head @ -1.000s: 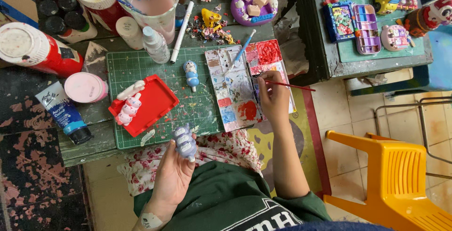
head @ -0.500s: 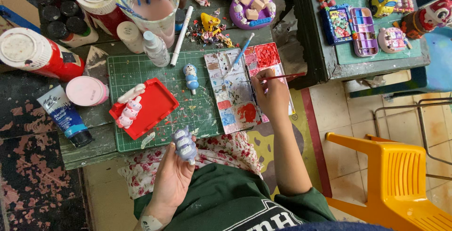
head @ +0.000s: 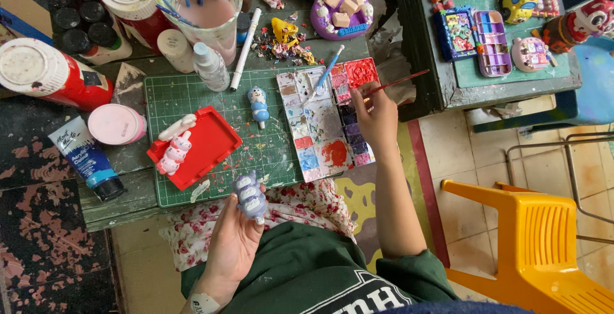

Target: The person paints small figurines using a fine brush and acrylic paints from a palette. They hold a purple figurine and apply paint to its details, then switch to a pink figurine and continue painting its features.

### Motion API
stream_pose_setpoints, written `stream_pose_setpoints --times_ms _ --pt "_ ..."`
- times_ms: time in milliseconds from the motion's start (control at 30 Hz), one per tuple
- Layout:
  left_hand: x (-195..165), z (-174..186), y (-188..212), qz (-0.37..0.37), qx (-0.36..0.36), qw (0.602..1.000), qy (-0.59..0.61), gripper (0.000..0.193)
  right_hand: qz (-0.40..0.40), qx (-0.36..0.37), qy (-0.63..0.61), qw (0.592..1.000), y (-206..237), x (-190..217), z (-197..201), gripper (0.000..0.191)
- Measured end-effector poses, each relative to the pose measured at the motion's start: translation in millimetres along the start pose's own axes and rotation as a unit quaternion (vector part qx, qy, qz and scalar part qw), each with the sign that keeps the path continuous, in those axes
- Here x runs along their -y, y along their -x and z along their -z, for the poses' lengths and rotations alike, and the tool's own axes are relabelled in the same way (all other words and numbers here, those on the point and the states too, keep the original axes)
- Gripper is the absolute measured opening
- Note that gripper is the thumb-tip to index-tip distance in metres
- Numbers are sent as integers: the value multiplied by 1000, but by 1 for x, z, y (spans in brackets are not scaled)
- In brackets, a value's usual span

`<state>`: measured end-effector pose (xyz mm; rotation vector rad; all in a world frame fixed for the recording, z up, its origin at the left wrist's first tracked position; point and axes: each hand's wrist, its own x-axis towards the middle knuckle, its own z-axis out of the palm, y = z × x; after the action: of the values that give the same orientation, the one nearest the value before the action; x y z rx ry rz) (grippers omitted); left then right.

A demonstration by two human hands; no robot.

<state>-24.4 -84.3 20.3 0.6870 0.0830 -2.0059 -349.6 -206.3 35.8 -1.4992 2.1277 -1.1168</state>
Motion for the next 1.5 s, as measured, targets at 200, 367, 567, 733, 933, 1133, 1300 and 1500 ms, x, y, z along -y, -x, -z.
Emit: stream_pose_setpoints --times_ms 200,367,567,733,933,1133,1300,1500 --pt "-2 -3 0 7 -8 1000 6 48 5 20 60 998 1 10 7 17" --pt "-3 -4 1 -2 7 1000 -7 49 46 14 58 997 3 15 11 15" --pt "-3 -1 1 -11 15 1000 -9 48 16 37 -16 999 4 8 13 12" --pt "-2 0 1 -11 9 1000 -13 48 40 76 -52 995 8 1 12 12" --pt "-2 0 2 -33 11 997 -63 47 64 70 7 995 10 4 19 11" --pt "4 5 8 -51 80 989 -110 51 -13 110 -318 941 51 22 26 8" --pt "7 9 15 -13 177 980 -88 56 -11 195 -555 809 131 57 1 11" --pt "7 4 20 26 212 974 -81 60 100 206 -543 808 162 84 -3 18"
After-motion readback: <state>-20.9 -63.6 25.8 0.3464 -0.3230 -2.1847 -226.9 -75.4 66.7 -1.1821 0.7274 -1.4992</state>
